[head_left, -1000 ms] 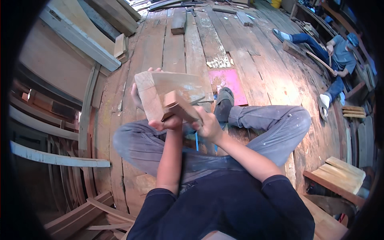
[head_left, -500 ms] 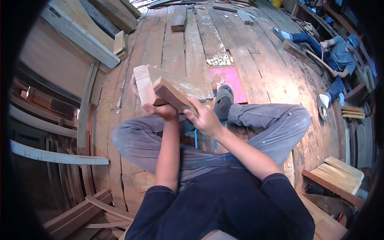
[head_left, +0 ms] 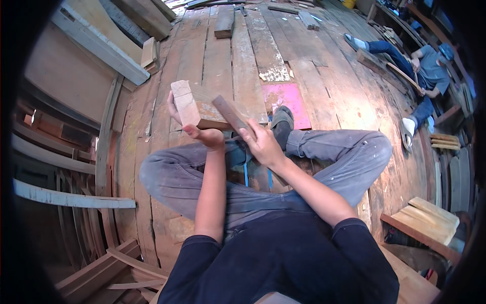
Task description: Manually sanding and preparing pieces of wood in a workshop.
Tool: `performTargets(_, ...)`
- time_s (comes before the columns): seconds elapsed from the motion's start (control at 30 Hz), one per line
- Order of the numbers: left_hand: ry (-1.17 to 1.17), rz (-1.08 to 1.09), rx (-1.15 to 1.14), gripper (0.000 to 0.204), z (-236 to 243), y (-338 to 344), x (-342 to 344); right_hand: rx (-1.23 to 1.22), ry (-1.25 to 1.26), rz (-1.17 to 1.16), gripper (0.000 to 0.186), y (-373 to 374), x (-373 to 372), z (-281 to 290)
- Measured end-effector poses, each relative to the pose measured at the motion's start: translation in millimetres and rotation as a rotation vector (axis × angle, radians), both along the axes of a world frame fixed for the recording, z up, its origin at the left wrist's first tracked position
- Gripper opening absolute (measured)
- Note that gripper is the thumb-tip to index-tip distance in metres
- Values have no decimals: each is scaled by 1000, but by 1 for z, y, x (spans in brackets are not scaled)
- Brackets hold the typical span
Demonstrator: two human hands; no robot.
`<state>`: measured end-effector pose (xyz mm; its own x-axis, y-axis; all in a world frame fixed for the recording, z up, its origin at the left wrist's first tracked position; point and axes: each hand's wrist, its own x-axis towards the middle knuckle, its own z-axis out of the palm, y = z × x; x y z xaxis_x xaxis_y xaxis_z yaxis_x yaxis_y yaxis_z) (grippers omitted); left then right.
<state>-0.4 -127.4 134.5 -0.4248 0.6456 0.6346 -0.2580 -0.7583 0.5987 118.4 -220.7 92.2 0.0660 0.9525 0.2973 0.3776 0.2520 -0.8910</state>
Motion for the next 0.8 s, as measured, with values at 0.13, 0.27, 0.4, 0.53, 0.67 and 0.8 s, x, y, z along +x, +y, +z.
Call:
performTargets(0.13, -35, -113, -25, 101, 4, -10, 6, 73, 120, 156, 44, -10, -23, 51)
performTargets(0.27, -99, -196, -21, 95, 15, -13, 10, 144, 43, 121, 44, -9, -15, 26)
performTargets(0.4, -120, -148, -80, 90, 12, -7, -3, -9, -60, -30, 46, -15, 21, -25)
performTargets(0.53, -74, -43, -29, 88, 35, -16, -13, -198, 56, -66, 51, -15, 39, -26)
performTargets(0.67, -288, -26, 50, 90, 63, -23, -17, -45, 456, -48, 48, -29, 50, 26)
performTargets(0.8, -215, 9, 153, 95, 72, -29, -60, 180, 556, -210, 41, -69, 83, 88)
